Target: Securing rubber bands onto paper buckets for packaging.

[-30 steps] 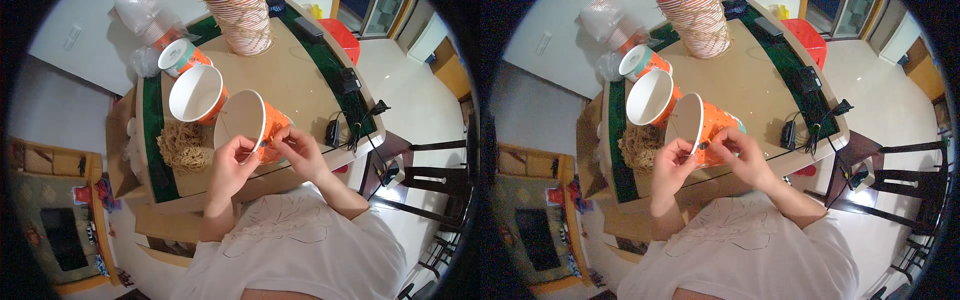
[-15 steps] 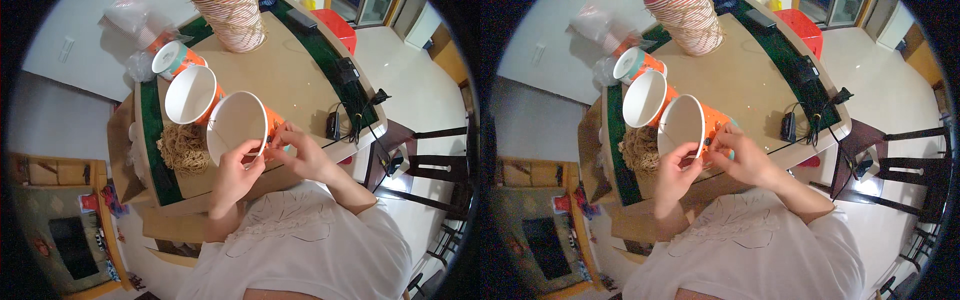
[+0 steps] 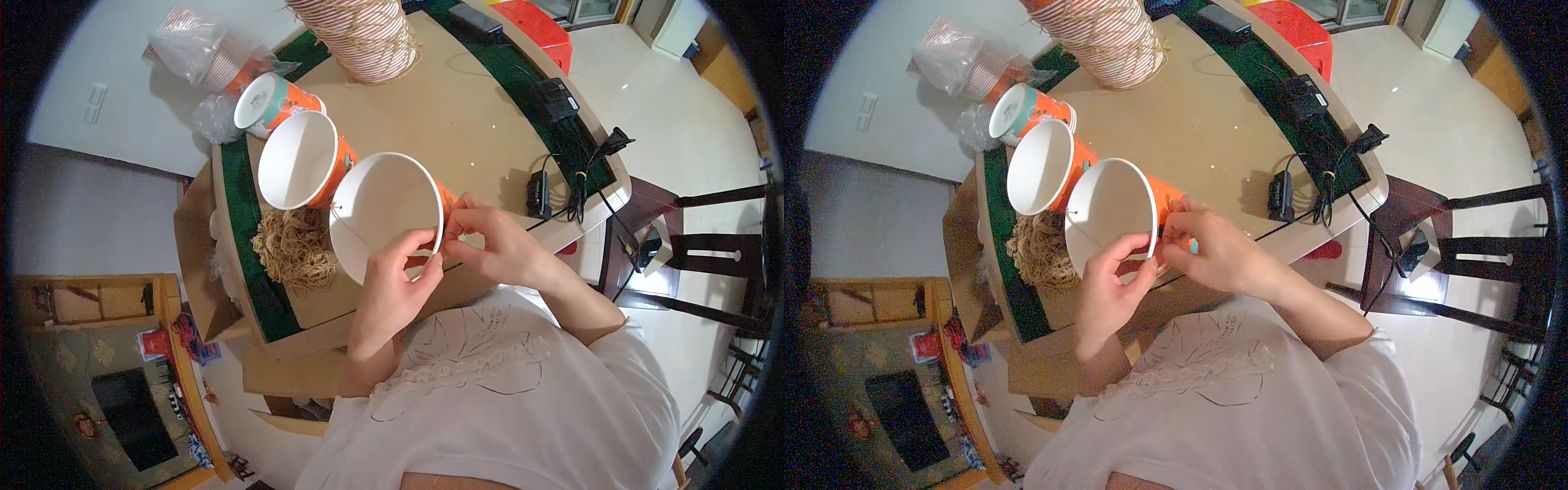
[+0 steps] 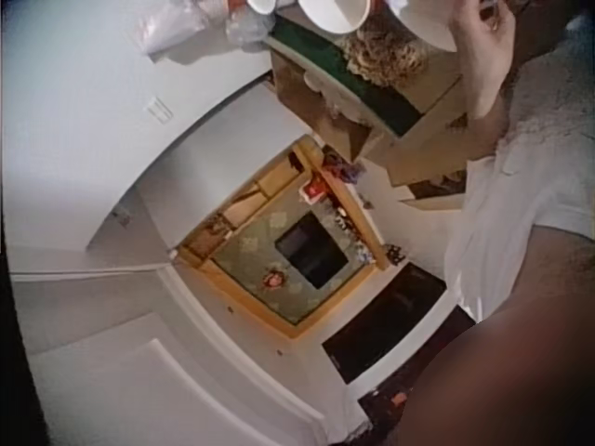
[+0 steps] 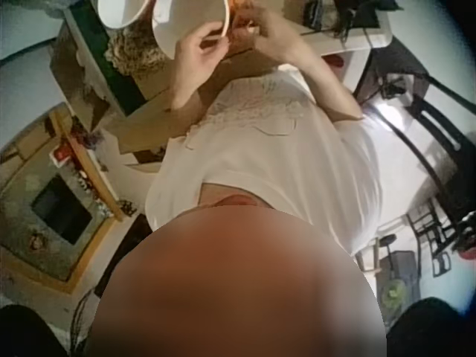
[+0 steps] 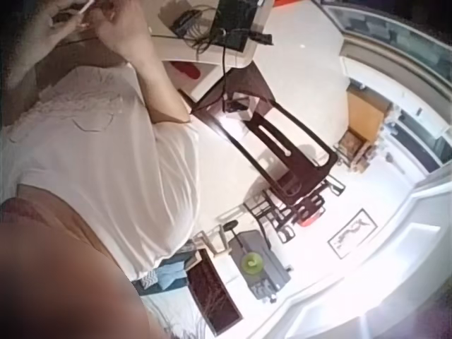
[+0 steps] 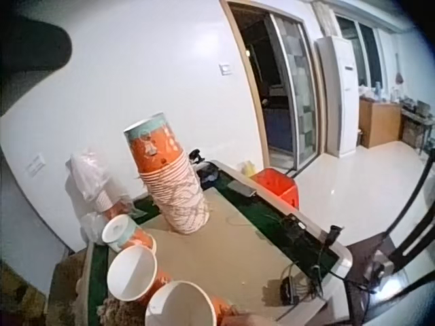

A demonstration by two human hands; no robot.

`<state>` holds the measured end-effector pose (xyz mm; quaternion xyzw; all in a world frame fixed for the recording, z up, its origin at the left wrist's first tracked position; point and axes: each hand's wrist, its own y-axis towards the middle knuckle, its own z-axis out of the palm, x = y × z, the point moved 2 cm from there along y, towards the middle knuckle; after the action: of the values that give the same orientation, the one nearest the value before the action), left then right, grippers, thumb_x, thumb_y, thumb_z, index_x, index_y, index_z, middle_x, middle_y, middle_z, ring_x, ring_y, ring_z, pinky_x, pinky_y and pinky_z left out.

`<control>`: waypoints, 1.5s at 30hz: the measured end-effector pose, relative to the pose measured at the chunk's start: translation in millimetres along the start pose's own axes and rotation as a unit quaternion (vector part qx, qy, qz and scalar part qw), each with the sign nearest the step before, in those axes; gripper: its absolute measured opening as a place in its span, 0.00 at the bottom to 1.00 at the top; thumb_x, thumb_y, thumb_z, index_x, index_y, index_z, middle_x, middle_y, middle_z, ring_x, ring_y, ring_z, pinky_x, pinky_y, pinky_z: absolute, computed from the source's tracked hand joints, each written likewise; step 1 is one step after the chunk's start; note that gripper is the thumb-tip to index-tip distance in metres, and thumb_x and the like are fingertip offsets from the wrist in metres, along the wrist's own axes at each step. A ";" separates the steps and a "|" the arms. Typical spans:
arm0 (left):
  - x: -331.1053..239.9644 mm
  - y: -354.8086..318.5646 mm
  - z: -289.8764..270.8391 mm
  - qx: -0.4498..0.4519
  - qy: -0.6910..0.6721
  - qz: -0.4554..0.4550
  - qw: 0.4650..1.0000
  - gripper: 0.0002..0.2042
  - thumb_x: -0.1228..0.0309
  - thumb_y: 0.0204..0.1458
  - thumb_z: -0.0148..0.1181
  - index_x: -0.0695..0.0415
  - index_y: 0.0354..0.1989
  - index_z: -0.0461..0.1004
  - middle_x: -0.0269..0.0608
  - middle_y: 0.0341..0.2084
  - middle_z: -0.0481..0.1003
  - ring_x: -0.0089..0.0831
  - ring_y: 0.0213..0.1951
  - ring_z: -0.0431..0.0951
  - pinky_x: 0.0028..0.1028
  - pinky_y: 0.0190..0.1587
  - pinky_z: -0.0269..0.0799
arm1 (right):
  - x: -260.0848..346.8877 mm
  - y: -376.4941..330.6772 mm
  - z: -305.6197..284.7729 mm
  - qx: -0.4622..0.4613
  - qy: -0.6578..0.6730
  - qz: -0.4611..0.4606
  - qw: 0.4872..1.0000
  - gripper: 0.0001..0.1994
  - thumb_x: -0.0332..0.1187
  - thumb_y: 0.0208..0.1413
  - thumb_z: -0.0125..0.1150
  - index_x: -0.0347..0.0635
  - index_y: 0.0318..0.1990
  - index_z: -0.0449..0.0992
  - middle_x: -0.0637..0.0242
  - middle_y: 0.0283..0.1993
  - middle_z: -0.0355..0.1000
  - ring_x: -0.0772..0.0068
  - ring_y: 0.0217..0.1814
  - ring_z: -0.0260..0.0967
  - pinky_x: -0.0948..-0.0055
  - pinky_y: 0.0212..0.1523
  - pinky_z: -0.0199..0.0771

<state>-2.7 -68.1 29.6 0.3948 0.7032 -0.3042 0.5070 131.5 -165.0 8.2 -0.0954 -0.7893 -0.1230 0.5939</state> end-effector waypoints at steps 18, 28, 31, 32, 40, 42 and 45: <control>5.7 13.4 11.2 -0.042 0.060 0.051 0.996 0.03 0.80 0.51 0.53 0.63 0.31 0.66 0.43 0.21 0.72 0.30 0.23 0.75 0.27 0.26 0.70 | -9.6 -19.7 -4.7 0.030 0.110 0.150 0.982 0.04 0.26 0.55 0.55 0.33 0.33 0.70 0.70 0.28 0.70 0.84 0.31 0.66 0.83 0.32 0.66; 49.0 34.0 23.1 0.027 -0.167 0.075 0.983 0.02 0.76 0.57 0.46 0.61 0.35 0.64 0.35 0.22 0.71 0.22 0.19 0.68 0.22 0.22 0.66 | 44.8 -11.9 6.2 0.055 -0.258 -0.049 0.963 0.07 0.31 0.50 0.59 0.40 0.34 0.73 0.58 0.28 0.72 0.55 0.27 0.70 0.65 0.26 0.69; 23.4 33.2 9.2 0.124 -0.283 -0.184 0.933 0.04 0.73 0.58 0.45 0.59 0.37 0.64 0.34 0.23 0.70 0.19 0.19 0.65 0.21 0.20 0.62 | 45.0 -0.8 -12.7 -0.046 -0.163 0.023 0.985 0.05 0.26 0.50 0.60 0.37 0.35 0.74 0.66 0.23 0.68 0.81 0.20 0.60 0.79 0.22 0.61; 25.7 33.9 11.3 0.103 -0.238 -0.186 0.948 0.05 0.72 0.59 0.44 0.59 0.38 0.64 0.35 0.23 0.70 0.17 0.22 0.65 0.22 0.19 0.62 | 41.0 2.8 -19.3 -0.052 -0.189 0.020 0.980 0.05 0.26 0.50 0.60 0.37 0.36 0.74 0.67 0.23 0.68 0.83 0.20 0.60 0.80 0.22 0.60; 37.0 32.2 21.2 -0.006 -0.155 0.028 0.987 0.10 0.68 0.55 0.51 0.62 0.38 0.64 0.38 0.25 0.70 0.26 0.22 0.67 0.26 0.24 0.64 | 13.6 3.3 -18.3 0.003 -0.144 0.078 0.987 0.05 0.25 0.51 0.59 0.35 0.35 0.73 0.71 0.26 0.70 0.88 0.23 0.61 0.84 0.23 0.60; 28.9 29.3 14.6 -0.060 -0.098 0.108 0.987 0.11 0.66 0.54 0.54 0.62 0.35 0.66 0.39 0.24 0.69 0.29 0.22 0.68 0.28 0.26 0.65 | 10.7 2.4 -18.0 -0.027 -0.107 0.079 0.991 0.04 0.25 0.51 0.59 0.36 0.34 0.73 0.71 0.27 0.70 0.87 0.24 0.62 0.85 0.24 0.60; 13.8 22.2 6.8 0.041 0.132 0.092 0.986 0.15 0.62 0.48 0.61 0.60 0.17 0.72 0.41 0.19 0.62 0.36 0.22 0.69 0.33 0.26 0.64 | 3.3 1.2 -18.3 -0.073 -0.038 0.081 0.993 0.02 0.24 0.51 0.58 0.36 0.33 0.72 0.71 0.27 0.70 0.86 0.26 0.63 0.85 0.25 0.61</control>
<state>17.3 -59.2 13.8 0.5150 0.7116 -0.2298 0.4191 147.7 -169.5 16.3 -0.2067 -0.7900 -0.1285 0.5627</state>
